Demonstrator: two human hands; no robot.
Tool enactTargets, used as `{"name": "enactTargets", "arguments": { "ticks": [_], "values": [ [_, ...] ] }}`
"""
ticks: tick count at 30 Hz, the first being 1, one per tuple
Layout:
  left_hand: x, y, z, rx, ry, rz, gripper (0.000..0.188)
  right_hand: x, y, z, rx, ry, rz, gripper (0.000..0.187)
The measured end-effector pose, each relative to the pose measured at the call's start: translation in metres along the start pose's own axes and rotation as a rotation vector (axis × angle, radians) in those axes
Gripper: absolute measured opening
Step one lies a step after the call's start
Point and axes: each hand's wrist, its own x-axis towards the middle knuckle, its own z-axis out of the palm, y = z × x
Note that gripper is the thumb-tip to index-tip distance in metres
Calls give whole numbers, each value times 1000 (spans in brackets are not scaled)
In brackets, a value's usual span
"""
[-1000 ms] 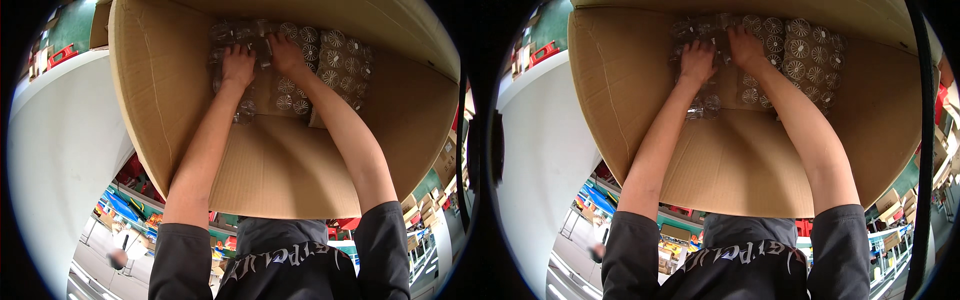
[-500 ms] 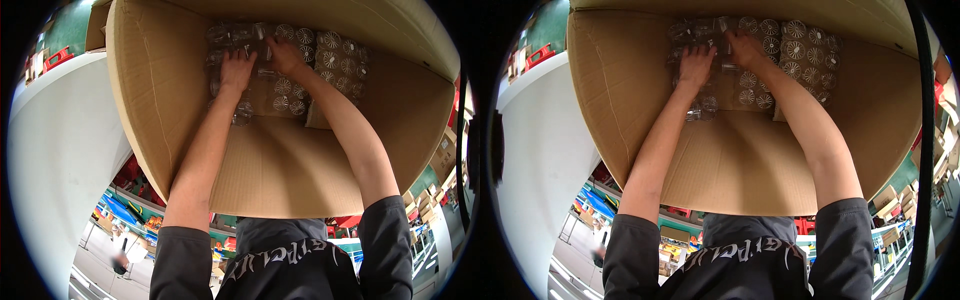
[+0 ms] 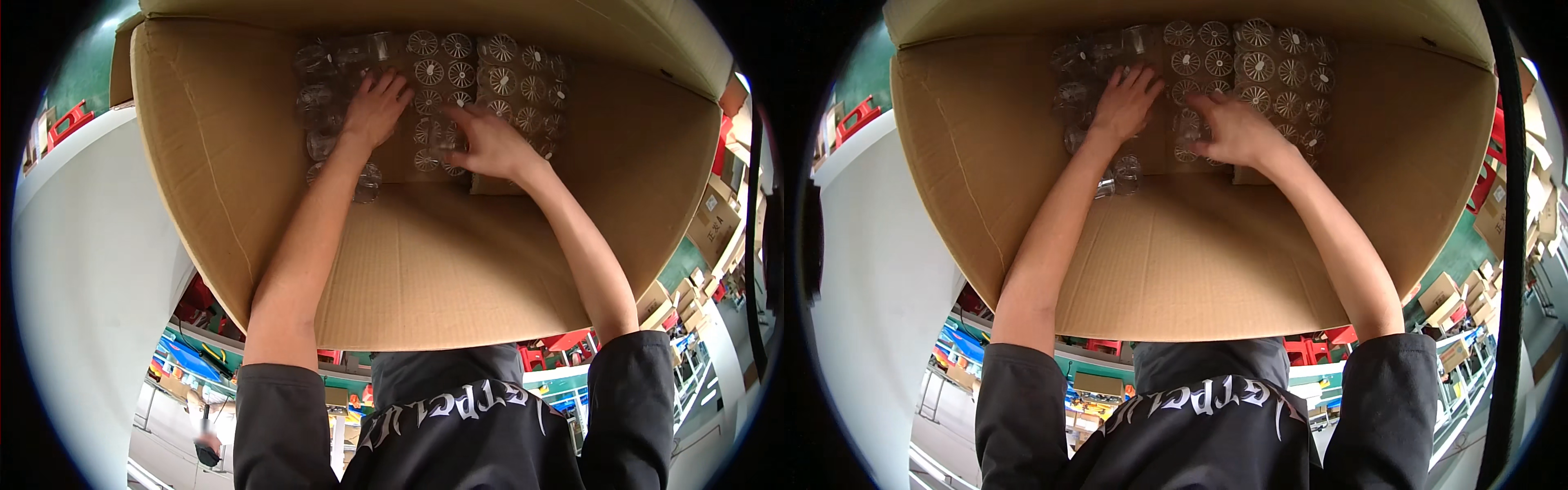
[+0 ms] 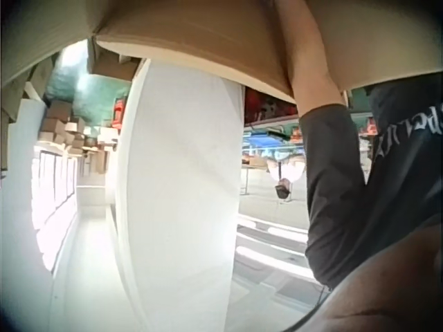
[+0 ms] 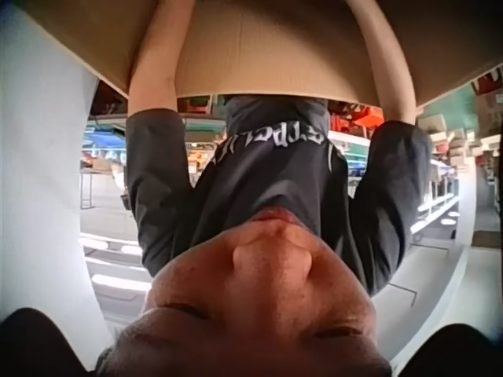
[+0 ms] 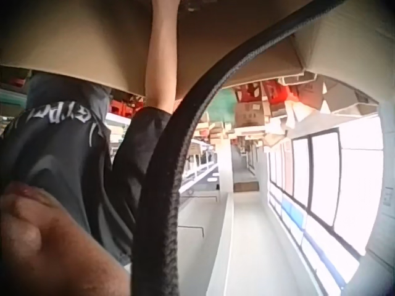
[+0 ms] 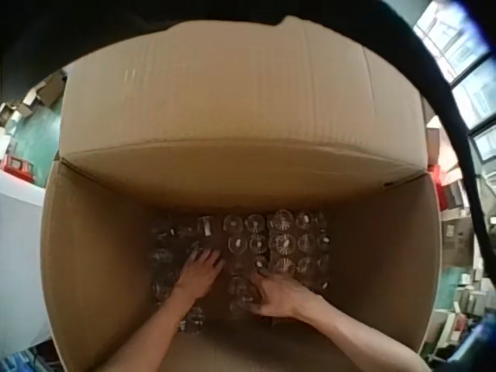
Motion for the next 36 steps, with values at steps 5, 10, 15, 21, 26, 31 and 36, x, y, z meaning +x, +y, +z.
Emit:
{"name": "enactTargets", "arguments": {
  "ticks": [5, 10, 15, 21, 26, 31, 36],
  "values": [
    [8, 19, 18, -126, -188, 79, 35, -21, 6, 38, -197, -427, -67, 41],
    [12, 31, 30, -74, -221, -65, 36, -23, 27, 68, -411, -650, -111, 30],
    [22, 33, 34, -140, -325, -115, 37, -35, 57, 92, -539, -680, -124, 22],
    [14, 35, 42, -136, -218, -123, 39, -41, 59, 96, -589, -628, -246, 19],
    [-1, 27, 49, -170, -66, -116, 40, -51, 63, 86, -685, -444, -325, 19],
    [-5, 22, 43, -238, -52, -117, 43, -61, 61, 79, -859, -316, -412, 20],
    [-6, 21, 17, -272, -122, -125, 46, -67, 56, 80, -964, -236, -416, 24]
  ]
}}
